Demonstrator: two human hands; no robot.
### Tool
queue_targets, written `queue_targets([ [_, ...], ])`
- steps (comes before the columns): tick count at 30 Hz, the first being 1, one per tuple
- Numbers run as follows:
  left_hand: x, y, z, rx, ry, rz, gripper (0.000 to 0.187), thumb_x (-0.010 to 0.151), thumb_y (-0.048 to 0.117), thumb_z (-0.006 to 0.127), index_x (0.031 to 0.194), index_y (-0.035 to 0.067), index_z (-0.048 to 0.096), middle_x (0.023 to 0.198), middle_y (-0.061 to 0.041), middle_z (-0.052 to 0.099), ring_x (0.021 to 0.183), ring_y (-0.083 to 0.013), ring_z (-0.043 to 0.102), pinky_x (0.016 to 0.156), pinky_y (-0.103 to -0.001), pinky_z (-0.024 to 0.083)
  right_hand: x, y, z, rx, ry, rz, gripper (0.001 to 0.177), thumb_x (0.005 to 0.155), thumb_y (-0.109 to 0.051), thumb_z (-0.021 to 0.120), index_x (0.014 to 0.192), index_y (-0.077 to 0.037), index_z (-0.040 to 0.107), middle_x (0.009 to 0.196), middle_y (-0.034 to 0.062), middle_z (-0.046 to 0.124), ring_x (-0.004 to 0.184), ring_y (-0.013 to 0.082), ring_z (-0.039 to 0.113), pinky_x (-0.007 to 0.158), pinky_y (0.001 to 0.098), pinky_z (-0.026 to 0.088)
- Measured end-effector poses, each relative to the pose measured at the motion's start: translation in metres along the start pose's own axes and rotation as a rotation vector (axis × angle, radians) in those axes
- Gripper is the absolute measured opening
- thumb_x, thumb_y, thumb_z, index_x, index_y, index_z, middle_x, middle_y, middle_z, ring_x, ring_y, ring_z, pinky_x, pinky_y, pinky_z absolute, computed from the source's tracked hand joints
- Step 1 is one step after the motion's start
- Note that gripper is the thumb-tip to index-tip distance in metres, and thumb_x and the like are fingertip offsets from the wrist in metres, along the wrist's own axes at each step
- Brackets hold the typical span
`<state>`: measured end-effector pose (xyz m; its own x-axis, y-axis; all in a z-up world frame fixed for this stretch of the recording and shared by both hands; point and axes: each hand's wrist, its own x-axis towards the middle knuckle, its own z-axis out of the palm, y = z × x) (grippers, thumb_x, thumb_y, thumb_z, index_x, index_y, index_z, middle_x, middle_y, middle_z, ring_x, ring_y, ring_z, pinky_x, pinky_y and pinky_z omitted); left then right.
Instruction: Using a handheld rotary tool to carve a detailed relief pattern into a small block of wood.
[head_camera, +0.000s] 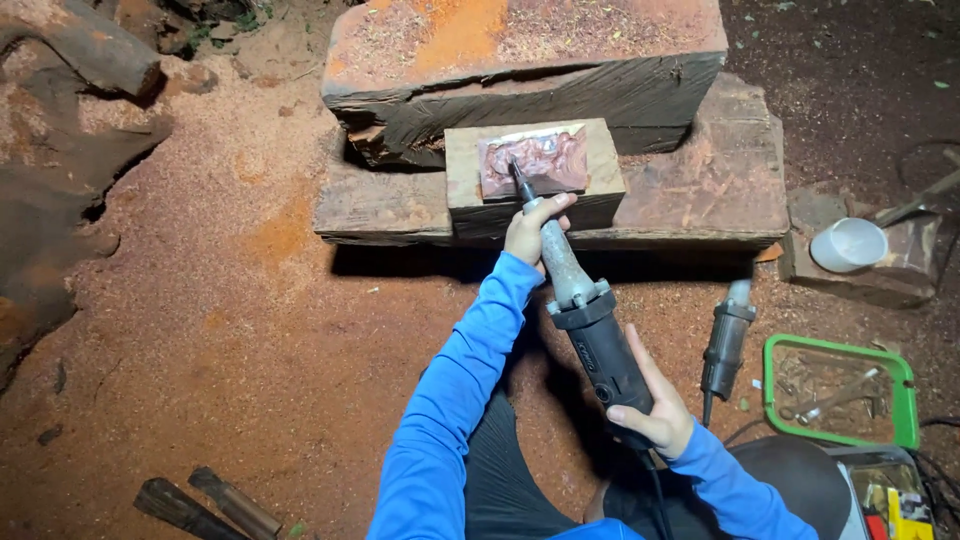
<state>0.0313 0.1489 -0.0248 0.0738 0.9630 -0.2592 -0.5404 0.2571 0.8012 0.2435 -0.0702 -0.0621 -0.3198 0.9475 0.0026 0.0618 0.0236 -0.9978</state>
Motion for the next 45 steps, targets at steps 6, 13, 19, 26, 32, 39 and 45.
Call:
queue_targets([
  [6, 0.017, 0.012, -0.005, 0.061, -0.033, -0.007, 0.036, 0.078, 0.017, 0.069, 0.101, -0.011, 0.074, 0.106, -0.018, 0.074, 0.091, -0.0193, 0.061, 0.086, -0.03, 0.049, 0.012, -0.05, 0.015, 0.286, -0.013, 0.134, 0.113, 0.071, -0.003, 0.072, 0.163, -0.018, 0.007, 0.138, 0.0231, 0.056, 0.055, 0.0222, 0.068, 0.04, 0.0319, 0.058],
  [13, 0.032, 0.014, -0.017, -0.015, -0.088, -0.025, 0.019, 0.08, 0.012, 0.065, 0.09, -0.004, 0.069, 0.102, -0.025, 0.075, 0.097, -0.0239, 0.068, 0.088, -0.028, 0.049, 0.022, -0.062, 0.031, 0.315, -0.024, 0.13, 0.11, 0.074, -0.001, 0.068, 0.163, -0.018, 0.005, 0.114, 0.0258, 0.067, 0.052, 0.0227, 0.068, 0.041, 0.0322, 0.058],
  [19, 0.031, 0.015, -0.025, -0.096, -0.147, -0.037, 0.007, 0.08, 0.007, 0.059, 0.083, 0.002, 0.062, 0.102, -0.028, 0.073, 0.102, -0.0297, 0.069, 0.083, -0.026, 0.047, 0.025, -0.058, 0.023, 0.259, -0.016, 0.167, 0.112, 0.07, -0.002, 0.068, 0.163, -0.018, 0.008, 0.123, 0.0245, 0.063, 0.054, 0.0224, 0.068, 0.041, 0.0325, 0.057],
  [26, 0.037, 0.021, -0.005, 0.068, -0.019, -0.103, 0.021, 0.08, 0.013, 0.064, 0.09, -0.003, 0.071, 0.103, -0.02, 0.075, 0.089, -0.0187, 0.063, 0.084, -0.027, 0.051, 0.019, -0.098, 0.017, 0.373, -0.013, 0.228, 0.111, 0.073, 0.006, 0.064, 0.164, -0.024, 0.008, 0.114, 0.0246, 0.067, 0.051, 0.0235, 0.067, 0.04, 0.0331, 0.056],
  [32, 0.047, 0.02, 0.005, 0.199, 0.032, -0.135, 0.027, 0.08, 0.016, 0.066, 0.094, -0.005, 0.074, 0.095, -0.015, 0.074, 0.091, -0.0207, 0.066, 0.086, -0.029, 0.052, 0.02, -0.112, 0.014, 0.503, 0.039, 0.283, 0.109, 0.074, 0.006, 0.062, 0.163, -0.024, 0.008, 0.128, 0.0277, 0.062, 0.05, 0.0231, 0.067, 0.036, 0.0329, 0.055],
  [39, 0.037, 0.017, 0.01, 0.252, 0.09, -0.175, 0.038, 0.079, 0.017, 0.066, 0.103, -0.011, 0.073, 0.099, -0.017, 0.073, 0.087, -0.0216, 0.065, 0.081, -0.029, 0.052, 0.015, -0.103, 0.007, 0.547, 0.031, 0.295, 0.108, 0.074, 0.007, 0.064, 0.162, -0.02, 0.009, 0.137, 0.0281, 0.058, 0.05, 0.0227, 0.07, 0.039, 0.0296, 0.056],
  [45, 0.035, 0.03, 0.02, 0.277, 0.117, -0.215, 0.04, 0.079, 0.018, 0.065, 0.105, -0.012, 0.073, 0.101, -0.017, 0.073, 0.091, -0.0223, 0.064, 0.083, -0.029, 0.05, 0.019, -0.116, 0.004, 0.525, 0.031, 0.333, 0.108, 0.073, 0.004, 0.064, 0.163, -0.022, 0.01, 0.129, 0.0295, 0.064, 0.049, 0.0238, 0.071, 0.038, 0.0307, 0.055],
])
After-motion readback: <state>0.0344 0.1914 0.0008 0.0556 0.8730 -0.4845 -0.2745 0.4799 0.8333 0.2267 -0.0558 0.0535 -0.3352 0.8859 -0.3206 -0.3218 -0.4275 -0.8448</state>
